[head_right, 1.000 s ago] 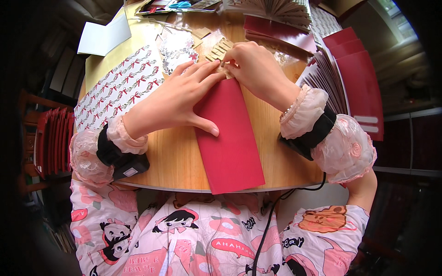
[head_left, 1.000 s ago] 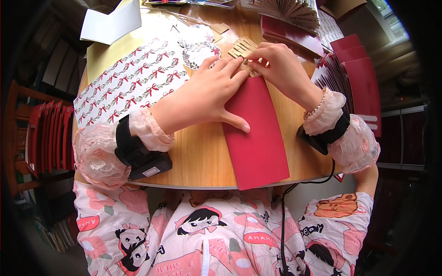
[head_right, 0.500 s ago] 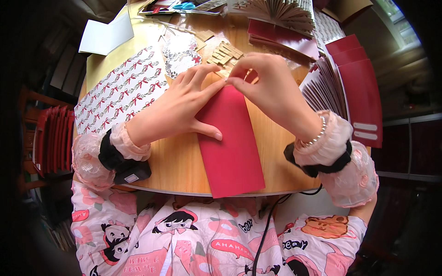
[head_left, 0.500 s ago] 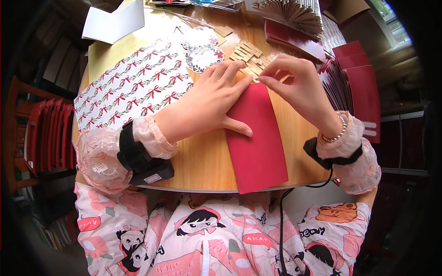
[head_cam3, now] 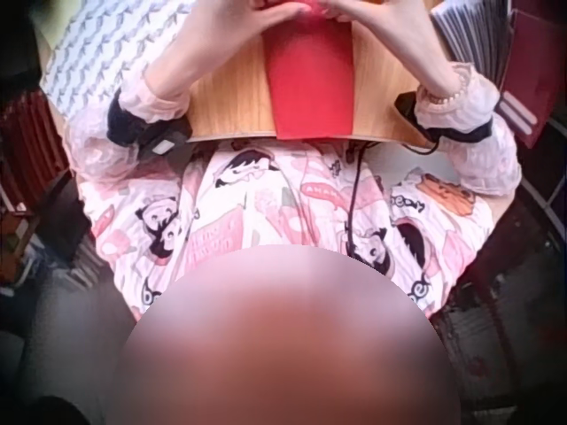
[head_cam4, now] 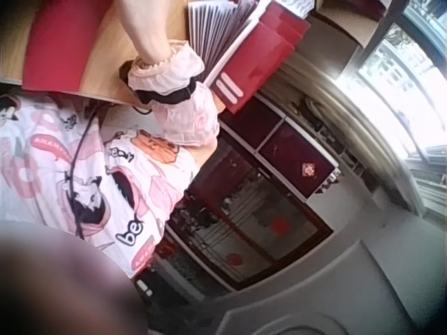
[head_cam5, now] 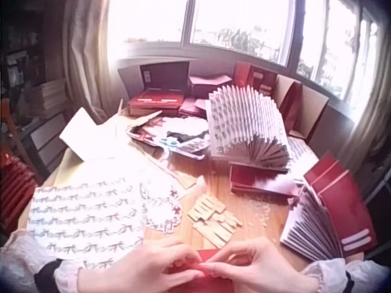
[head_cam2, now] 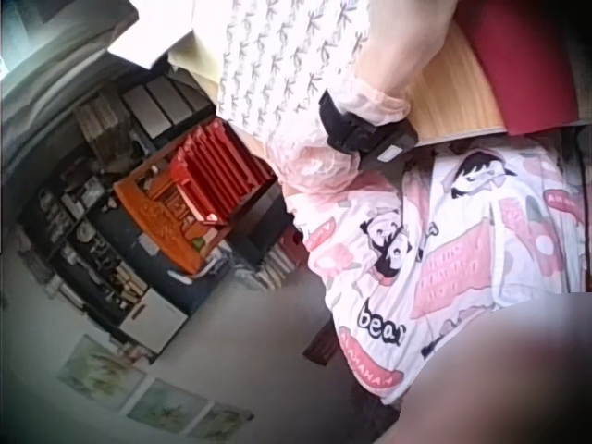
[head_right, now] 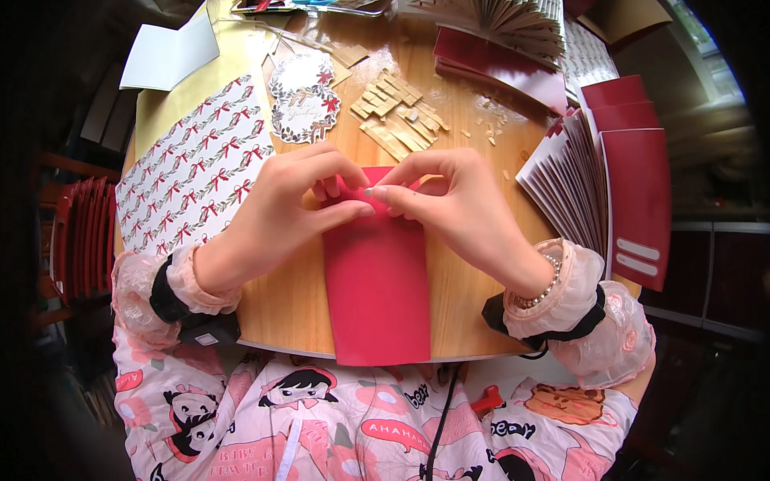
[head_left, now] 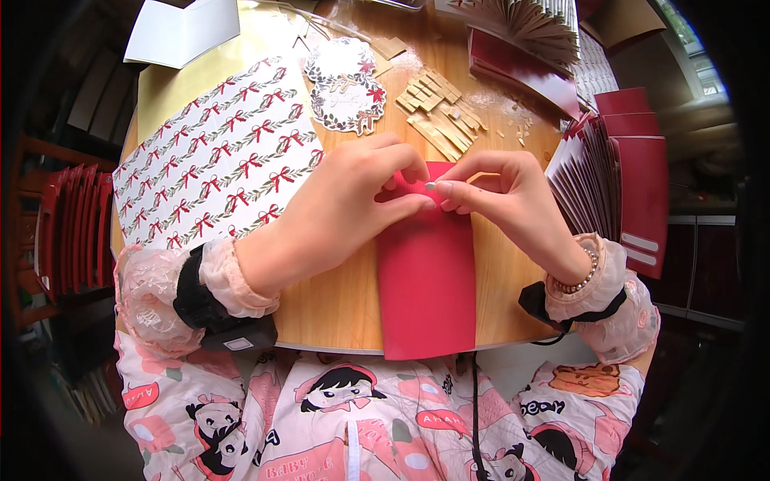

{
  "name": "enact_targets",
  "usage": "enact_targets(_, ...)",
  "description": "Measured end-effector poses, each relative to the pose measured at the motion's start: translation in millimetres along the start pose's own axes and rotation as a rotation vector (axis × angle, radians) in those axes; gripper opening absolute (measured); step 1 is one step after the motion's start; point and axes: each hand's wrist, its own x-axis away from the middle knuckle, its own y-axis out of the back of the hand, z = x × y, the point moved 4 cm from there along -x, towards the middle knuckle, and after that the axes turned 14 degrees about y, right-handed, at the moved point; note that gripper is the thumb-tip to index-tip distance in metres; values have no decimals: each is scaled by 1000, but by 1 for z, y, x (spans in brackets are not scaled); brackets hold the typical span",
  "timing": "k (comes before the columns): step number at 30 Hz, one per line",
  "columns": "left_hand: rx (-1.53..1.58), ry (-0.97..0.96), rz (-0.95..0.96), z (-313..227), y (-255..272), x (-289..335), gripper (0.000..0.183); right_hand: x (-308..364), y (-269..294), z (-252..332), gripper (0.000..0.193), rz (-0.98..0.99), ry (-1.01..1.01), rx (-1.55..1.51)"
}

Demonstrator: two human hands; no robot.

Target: Assembling and decorating red paper folders by applying decorative labels.

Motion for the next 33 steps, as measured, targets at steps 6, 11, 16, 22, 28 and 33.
enact_targets(6,43,-64,-74,-3,4,1,9,5,-2,-4,13,7,-100,-89)
enact_targets(11,-72,-96,-52,-11,3,13,10,17,-6,-2,10,-14,-29,-25)
enact_targets(16,-120,-118,-33,-12,2,13,11,22,-3,4,9,-56,172,142)
enact_targets(22,-144,-160,-47,-17,2,15,13,24,-13,20,12,61,464,506)
enact_targets(28,-130,-140,-28,-17,5,14,17,22,-16,21,10,90,522,613)
enact_targets(33,-90,-90,-23,-18,6,16,23,24,-14,19,13,120,493,653)
